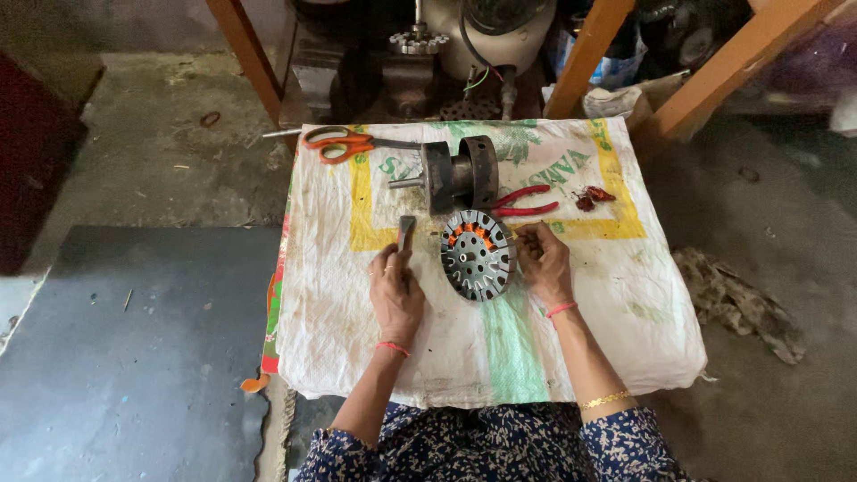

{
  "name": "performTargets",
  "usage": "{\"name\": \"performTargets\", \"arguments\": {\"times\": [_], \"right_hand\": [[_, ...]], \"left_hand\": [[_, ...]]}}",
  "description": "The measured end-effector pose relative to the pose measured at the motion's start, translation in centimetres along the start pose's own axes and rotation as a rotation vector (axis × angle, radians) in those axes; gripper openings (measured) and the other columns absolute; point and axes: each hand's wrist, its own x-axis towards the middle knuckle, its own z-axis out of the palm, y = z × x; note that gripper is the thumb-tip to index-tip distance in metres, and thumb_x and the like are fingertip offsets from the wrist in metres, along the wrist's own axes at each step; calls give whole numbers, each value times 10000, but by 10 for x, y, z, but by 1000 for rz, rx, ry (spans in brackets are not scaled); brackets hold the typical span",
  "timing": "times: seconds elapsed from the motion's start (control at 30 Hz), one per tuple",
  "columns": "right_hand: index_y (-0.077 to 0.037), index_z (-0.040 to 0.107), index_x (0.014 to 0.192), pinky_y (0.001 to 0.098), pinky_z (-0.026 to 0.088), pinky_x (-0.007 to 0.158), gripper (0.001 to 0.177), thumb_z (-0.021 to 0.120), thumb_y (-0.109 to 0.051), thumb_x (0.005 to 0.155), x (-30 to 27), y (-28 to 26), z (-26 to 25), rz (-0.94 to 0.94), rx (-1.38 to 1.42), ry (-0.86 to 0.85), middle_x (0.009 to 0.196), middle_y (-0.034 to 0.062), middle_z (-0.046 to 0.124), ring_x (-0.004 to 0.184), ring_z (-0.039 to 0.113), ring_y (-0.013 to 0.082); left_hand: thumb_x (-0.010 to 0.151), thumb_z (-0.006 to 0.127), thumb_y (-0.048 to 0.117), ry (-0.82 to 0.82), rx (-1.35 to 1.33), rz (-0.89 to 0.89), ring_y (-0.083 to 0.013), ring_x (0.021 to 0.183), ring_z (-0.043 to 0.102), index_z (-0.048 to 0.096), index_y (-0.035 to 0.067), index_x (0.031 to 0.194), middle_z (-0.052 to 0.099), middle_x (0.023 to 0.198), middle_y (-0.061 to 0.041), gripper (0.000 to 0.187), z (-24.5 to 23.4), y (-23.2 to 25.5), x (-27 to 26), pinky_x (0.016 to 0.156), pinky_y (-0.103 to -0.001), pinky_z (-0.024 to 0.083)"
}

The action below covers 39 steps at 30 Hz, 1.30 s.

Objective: The person disassembles a motor component, removes a rotor, and uses pliers to adjust copper windings on the rotor. They then handle a separate cylindrical coil and manipulate its wires.

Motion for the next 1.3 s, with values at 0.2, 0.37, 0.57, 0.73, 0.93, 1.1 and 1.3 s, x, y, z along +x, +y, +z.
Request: {"name": "performTargets", "arguments": {"times": [0.2, 0.37, 0.57, 0.73, 0.93, 1.1, 1.3], "right_hand": [[-35, 608, 1186, 225, 479, 695, 286, 645, 12, 906, -5, -22, -4, 25, 142, -23, 966, 22, 654, 785, 557, 76], [-34, 569, 1327, 227, 505, 955, 460, 545, 63, 879, -21, -67, -25, -97, 550, -130, 1168, 51, 629, 1035, 595, 95], [14, 680, 1128, 245, 519, 879, 240, 734, 70, 901, -22, -93, -27, -234, 310, -178, 1135, 52, 618, 984, 575, 98], [3, 700, 1011, 261, 584, 849, 89, 738, 22, 933, -16, -89, -14, -194, 337, -110, 1137, 56, 646, 976, 654, 102], [12, 647, 992, 252, 559, 830, 69, 706, 20, 957, -10, -90, -12, -210, 321, -120, 1097, 56, 645, 932, 632, 103], [8, 611, 1016, 254, 548, 903, 62, 670, 6, 993, -12, -84, -19, -218, 314, -137, 1119, 61, 655, 1010, 626, 87], [-13, 616, 1031, 254, 526, 903, 60, 671, -25, 1011, -13, -65, -25, -130, 381, -128, 1067, 67, 702, 955, 634, 85]], "left_hand": [[834, 600, -36, 45, 20, 9, -408, 1123, 571, 676, 29, 1053, 634, 1169, -179, 241, -3, 6, 4, 961, -480, 481], [829, 602, -2, -22, 73, -25, -395, 1091, 561, 686, 49, 992, 624, 1111, -172, 191, -6, 13, 10, 929, -482, 476], [800, 671, 101, -51, 127, -26, -396, 1137, 535, 685, 51, 1046, 595, 1170, -184, 251, -7, 17, 9, 976, -480, 463], [803, 712, 171, -104, 146, -36, -404, 1197, 492, 609, 32, 1215, 541, 1224, -211, 447, -8, 16, 8, 1043, -493, 419], [748, 784, 268, -82, 128, 8, -427, 1235, 470, 601, 30, 1232, 540, 1257, -221, 570, -10, 22, 10, 1064, -495, 397], [758, 796, 300, -122, 168, 13, -428, 1233, 472, 629, 34, 1159, 542, 1253, -224, 510, -13, 26, 11, 1056, -495, 398], [772, 784, 295, -144, 190, 5, -424, 1236, 475, 654, 29, 1104, 545, 1254, -222, 445, -14, 27, 10, 1060, -493, 400]]}}
